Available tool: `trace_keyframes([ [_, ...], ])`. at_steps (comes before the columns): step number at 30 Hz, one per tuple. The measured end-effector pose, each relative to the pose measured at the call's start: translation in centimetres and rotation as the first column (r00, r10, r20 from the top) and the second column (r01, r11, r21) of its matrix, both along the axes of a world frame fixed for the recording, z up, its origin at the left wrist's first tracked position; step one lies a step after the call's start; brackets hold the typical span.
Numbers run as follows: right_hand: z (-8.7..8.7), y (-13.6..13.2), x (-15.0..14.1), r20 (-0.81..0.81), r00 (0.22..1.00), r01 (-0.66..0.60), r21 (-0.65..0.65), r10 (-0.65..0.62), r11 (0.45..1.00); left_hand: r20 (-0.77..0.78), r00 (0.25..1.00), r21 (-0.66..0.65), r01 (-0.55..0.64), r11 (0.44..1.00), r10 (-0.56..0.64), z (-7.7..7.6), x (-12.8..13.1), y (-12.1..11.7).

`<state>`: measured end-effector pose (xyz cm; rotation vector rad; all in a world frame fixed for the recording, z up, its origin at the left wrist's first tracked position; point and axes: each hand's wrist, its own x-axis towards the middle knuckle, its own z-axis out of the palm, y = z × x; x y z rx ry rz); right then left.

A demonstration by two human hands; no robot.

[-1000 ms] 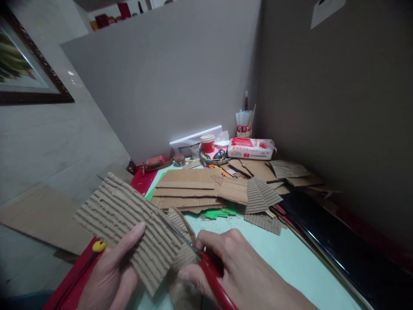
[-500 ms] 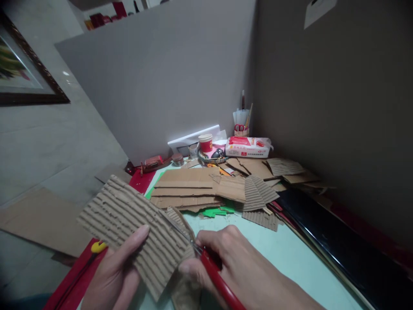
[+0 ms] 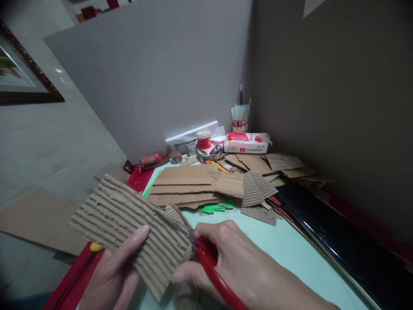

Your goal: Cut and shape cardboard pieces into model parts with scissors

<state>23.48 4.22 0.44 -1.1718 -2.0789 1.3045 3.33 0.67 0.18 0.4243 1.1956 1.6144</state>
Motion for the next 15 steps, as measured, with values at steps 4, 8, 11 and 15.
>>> trace_keyframes([
  [4,0.0,-0.2,-0.1,0.024,0.999,0.025,0.011,-0.025,1.000,0.000,1.000,-0.016,0.010,1.000,-0.010,-0.1,0.1,0.0],
  [8,-0.1,-0.3,-0.2,0.015,1.000,0.019,-0.017,-0.019,1.000,-0.017,1.000,-0.034,0.000,0.999,-0.001,0.0,0.1,0.0],
  [11,0.2,-0.1,-0.4,-0.007,1.000,0.004,-0.021,-0.004,1.000,-0.013,1.000,-0.026,0.018,1.000,-0.018,0.1,0.0,0.0],
  [15,1.0,0.0,-0.4,-0.034,0.999,-0.018,-0.059,0.016,0.998,-0.026,1.000,-0.010,0.004,1.000,-0.005,-0.3,-0.4,0.1],
])
